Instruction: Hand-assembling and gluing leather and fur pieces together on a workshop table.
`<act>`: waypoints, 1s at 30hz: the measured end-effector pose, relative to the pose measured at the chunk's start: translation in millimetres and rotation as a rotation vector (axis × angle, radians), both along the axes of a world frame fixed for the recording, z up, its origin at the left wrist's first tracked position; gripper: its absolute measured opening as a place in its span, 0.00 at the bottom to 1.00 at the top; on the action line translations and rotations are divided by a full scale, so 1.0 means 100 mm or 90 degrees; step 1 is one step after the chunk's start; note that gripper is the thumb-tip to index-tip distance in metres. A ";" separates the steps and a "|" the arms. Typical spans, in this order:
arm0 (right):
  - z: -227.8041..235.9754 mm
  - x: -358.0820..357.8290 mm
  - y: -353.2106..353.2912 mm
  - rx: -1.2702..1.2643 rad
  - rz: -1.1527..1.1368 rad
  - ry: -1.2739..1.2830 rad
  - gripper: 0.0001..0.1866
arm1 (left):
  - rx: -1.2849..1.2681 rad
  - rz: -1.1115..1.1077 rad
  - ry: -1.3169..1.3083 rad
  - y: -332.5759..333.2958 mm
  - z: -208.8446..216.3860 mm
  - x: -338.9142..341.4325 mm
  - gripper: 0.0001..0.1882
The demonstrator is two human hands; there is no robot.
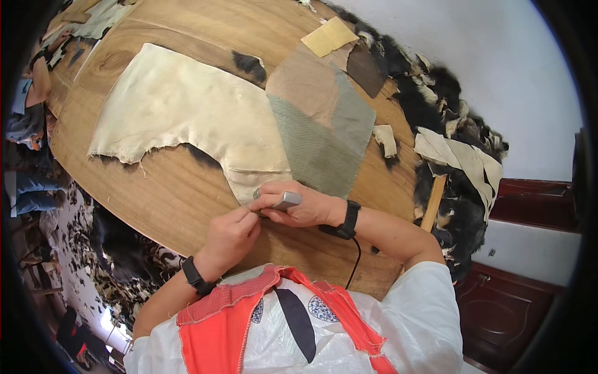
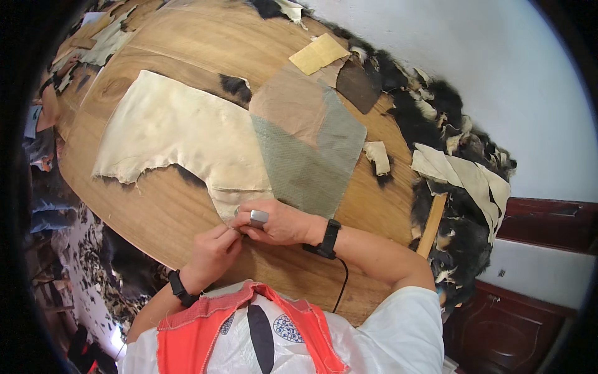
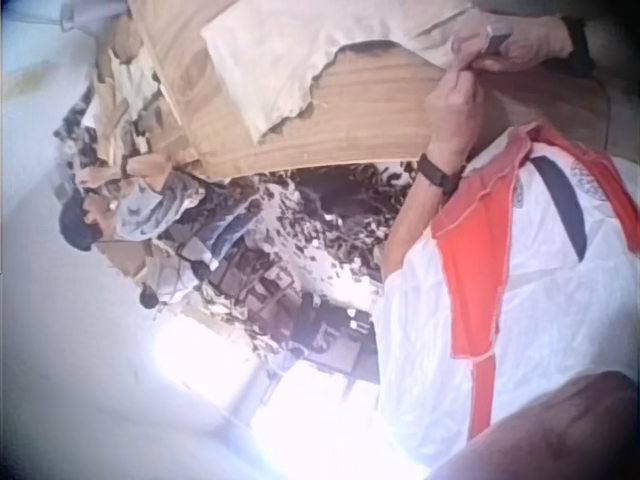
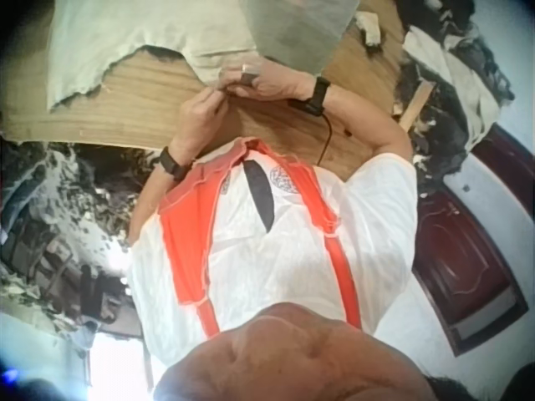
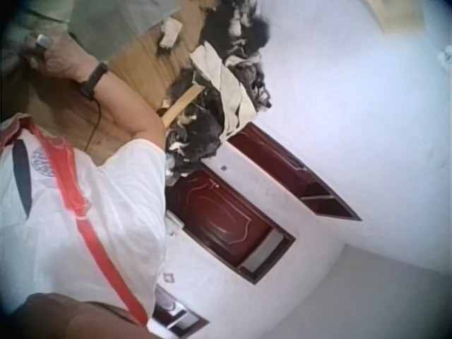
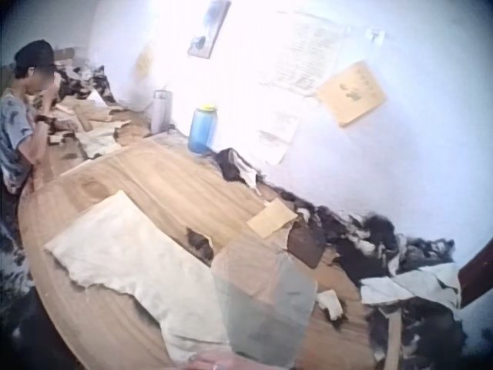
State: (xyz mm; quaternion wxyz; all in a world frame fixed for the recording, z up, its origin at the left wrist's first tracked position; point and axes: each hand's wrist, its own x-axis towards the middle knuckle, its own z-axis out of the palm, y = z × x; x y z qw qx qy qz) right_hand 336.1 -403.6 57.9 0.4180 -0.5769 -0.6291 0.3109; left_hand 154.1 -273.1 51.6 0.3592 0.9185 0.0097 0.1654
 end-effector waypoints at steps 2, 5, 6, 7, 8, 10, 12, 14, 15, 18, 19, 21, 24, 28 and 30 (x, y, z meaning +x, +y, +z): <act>-0.03 0.01 -0.06 -0.003 0.010 -0.012 0.10 | -0.056 0.060 0.021 0.03 0.07 -0.03 0.05; -0.04 -0.02 -0.09 0.036 -0.008 0.001 0.09 | 0.013 -0.036 0.018 0.11 0.06 -0.10 0.08; -0.04 -0.02 -0.08 0.040 -0.002 -0.009 0.08 | 0.012 -0.036 0.016 0.11 0.08 -0.11 0.08; -0.04 -0.03 -0.06 0.043 0.003 -0.019 0.08 | 0.021 -0.052 0.004 0.10 0.10 -0.12 0.08; -0.04 -0.04 -0.04 0.042 0.004 -0.019 0.08 | 0.030 -0.067 -0.008 0.09 0.11 -0.12 0.08; -0.03 -0.07 0.04 0.073 -0.004 -0.053 0.07 | 0.034 -0.073 -0.015 0.11 0.08 -0.14 0.08; 0.01 -0.07 0.11 0.036 0.003 -0.068 0.07 | 0.038 -0.085 -0.026 0.12 0.07 -0.14 0.08; -0.03 -0.08 0.19 0.000 0.002 -0.082 0.08 | 0.047 -0.097 -0.047 0.13 0.11 -0.14 0.08; -0.08 -0.08 0.23 -0.035 -0.007 -0.110 0.09 | 0.047 -0.107 -0.049 0.13 0.15 -0.13 0.08; 0.00 -0.08 0.29 -0.114 -0.045 -0.101 0.10 | 0.012 -0.135 -0.127 0.15 0.34 -0.16 0.08; 0.07 -0.08 0.30 -0.160 -0.066 -0.063 0.10 | 0.017 -0.177 -0.076 0.21 0.38 -0.20 0.07; 0.24 -0.07 0.14 -0.144 -0.135 0.109 0.12 | 0.060 -0.204 0.052 0.40 0.36 -0.36 0.09; 0.62 0.11 -0.29 -0.100 -0.308 0.422 0.20 | 0.155 0.030 0.094 0.53 0.29 -0.45 0.10; 0.54 0.55 -1.06 -0.173 -0.760 0.135 0.21 | 0.224 -0.117 0.139 0.29 0.54 -0.07 0.37; 0.04 0.84 -1.57 -0.354 -0.825 -0.176 0.14 | 0.196 -0.242 0.222 0.22 0.38 -0.09 0.48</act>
